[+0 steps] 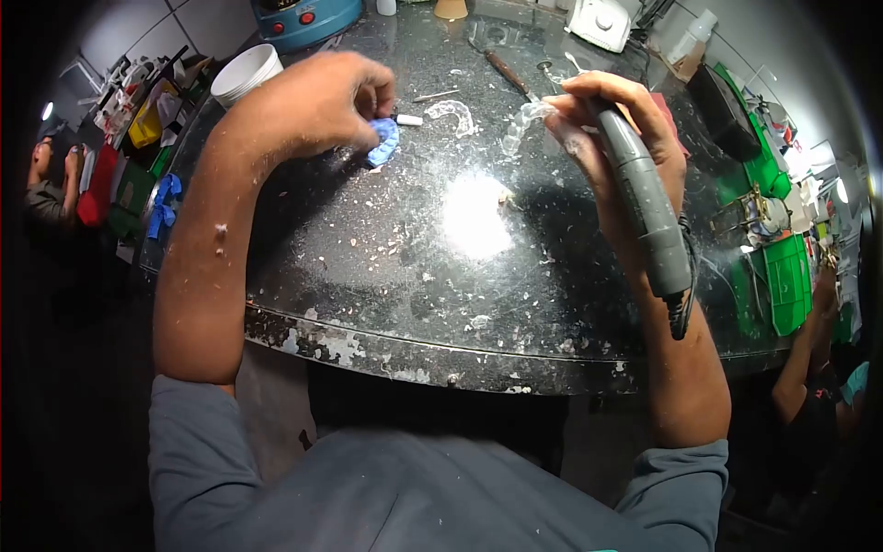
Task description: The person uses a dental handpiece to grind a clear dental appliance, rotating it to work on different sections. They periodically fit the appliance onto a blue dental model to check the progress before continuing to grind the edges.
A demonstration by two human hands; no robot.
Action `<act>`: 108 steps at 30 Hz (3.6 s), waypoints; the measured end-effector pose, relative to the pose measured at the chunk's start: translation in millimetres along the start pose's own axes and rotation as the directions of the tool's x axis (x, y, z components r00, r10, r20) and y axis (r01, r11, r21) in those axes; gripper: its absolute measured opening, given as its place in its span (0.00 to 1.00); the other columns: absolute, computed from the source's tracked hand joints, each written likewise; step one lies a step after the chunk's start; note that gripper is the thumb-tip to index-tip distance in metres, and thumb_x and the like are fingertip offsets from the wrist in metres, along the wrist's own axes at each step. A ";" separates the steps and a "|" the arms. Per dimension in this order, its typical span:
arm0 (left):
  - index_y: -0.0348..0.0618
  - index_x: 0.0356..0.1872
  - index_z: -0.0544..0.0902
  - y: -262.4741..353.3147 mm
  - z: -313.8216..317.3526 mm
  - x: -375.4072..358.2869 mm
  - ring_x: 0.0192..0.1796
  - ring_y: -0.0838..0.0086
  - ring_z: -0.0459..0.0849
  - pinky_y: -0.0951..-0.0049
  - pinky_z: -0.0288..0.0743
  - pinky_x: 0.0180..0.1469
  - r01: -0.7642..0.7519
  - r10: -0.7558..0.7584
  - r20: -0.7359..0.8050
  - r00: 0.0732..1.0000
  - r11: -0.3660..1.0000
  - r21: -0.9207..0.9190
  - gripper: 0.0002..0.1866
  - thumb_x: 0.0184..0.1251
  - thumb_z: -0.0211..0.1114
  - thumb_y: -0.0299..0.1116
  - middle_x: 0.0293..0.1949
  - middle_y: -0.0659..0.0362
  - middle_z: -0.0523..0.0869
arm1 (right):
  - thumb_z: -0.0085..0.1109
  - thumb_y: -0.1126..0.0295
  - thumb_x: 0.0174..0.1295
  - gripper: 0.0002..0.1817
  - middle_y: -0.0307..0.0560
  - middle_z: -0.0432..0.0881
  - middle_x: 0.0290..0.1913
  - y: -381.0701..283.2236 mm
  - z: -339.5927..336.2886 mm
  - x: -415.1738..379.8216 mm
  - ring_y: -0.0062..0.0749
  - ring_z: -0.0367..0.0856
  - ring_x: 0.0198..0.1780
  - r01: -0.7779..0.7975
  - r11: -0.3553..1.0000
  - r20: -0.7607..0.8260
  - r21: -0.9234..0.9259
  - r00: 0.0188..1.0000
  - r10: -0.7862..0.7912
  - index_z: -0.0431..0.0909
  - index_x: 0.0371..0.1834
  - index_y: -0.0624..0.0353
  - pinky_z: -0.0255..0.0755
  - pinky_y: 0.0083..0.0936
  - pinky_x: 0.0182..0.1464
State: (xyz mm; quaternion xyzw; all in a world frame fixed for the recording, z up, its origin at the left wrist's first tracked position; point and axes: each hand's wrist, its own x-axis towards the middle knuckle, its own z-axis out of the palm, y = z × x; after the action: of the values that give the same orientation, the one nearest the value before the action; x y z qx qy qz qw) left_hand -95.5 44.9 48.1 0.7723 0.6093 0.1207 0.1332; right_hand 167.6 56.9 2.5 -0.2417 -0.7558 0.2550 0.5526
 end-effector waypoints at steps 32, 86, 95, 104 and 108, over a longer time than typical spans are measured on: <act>0.27 0.58 0.73 32.1 66.5 8.9 0.50 0.58 0.87 0.61 0.82 0.57 0.258 0.201 0.260 0.945 0.036 -0.966 0.23 0.70 0.62 0.35 0.49 0.42 0.83 | 0.64 0.82 0.59 0.16 0.41 0.84 0.41 1.0 1.8 -7.1 0.22 0.84 0.45 -0.199 0.972 0.134 -0.124 0.967 0.215 0.79 0.50 0.59 0.77 0.18 0.48; 0.28 0.61 0.72 28.8 68.0 13.2 0.50 0.67 0.86 0.73 0.82 0.56 0.130 0.261 0.110 0.959 -0.058 -0.990 0.23 0.73 0.58 0.35 0.49 0.47 0.84 | 0.67 0.76 0.58 0.14 0.40 0.85 0.37 8.9 1.3 -6.4 0.18 0.83 0.41 -0.162 0.985 -0.034 0.053 0.986 0.164 0.80 0.48 0.56 0.77 0.17 0.44; 0.32 0.59 0.77 34.6 69.1 10.5 0.44 0.78 0.85 0.77 0.79 0.50 -0.007 0.213 0.042 0.976 0.227 -0.974 0.21 0.72 0.60 0.37 0.42 0.54 0.88 | 0.67 0.76 0.59 0.14 0.41 0.84 0.37 2.4 -2.2 -5.8 0.19 0.82 0.41 -0.203 0.977 0.002 -0.063 0.979 0.203 0.80 0.49 0.58 0.76 0.18 0.45; 0.30 0.59 0.76 34.4 65.5 11.2 0.39 0.81 0.84 0.82 0.81 0.44 0.083 0.184 0.092 0.979 0.060 -0.995 0.20 0.73 0.58 0.34 0.41 0.55 0.87 | 0.67 0.75 0.59 0.13 0.40 0.85 0.34 7.6 1.6 -4.6 0.17 0.82 0.38 -0.123 0.992 -0.028 0.004 0.992 0.123 0.81 0.47 0.56 0.76 0.17 0.41; 0.30 0.59 0.75 31.3 71.2 12.3 0.41 0.80 0.85 0.81 0.82 0.45 0.056 0.207 0.071 0.976 0.079 -0.995 0.20 0.74 0.58 0.35 0.42 0.56 0.86 | 0.67 0.75 0.59 0.13 0.40 0.85 0.35 3.5 2.9 -5.9 0.18 0.83 0.39 -0.167 0.985 -0.025 -0.043 0.986 0.166 0.81 0.47 0.56 0.77 0.18 0.42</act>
State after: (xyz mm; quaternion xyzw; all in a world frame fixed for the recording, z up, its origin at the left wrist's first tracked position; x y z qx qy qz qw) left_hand -39.3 45.7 -7.2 0.5158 0.3090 0.4320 0.6723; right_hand 166.7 55.3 -4.8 -0.3192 -0.7326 0.2807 0.5316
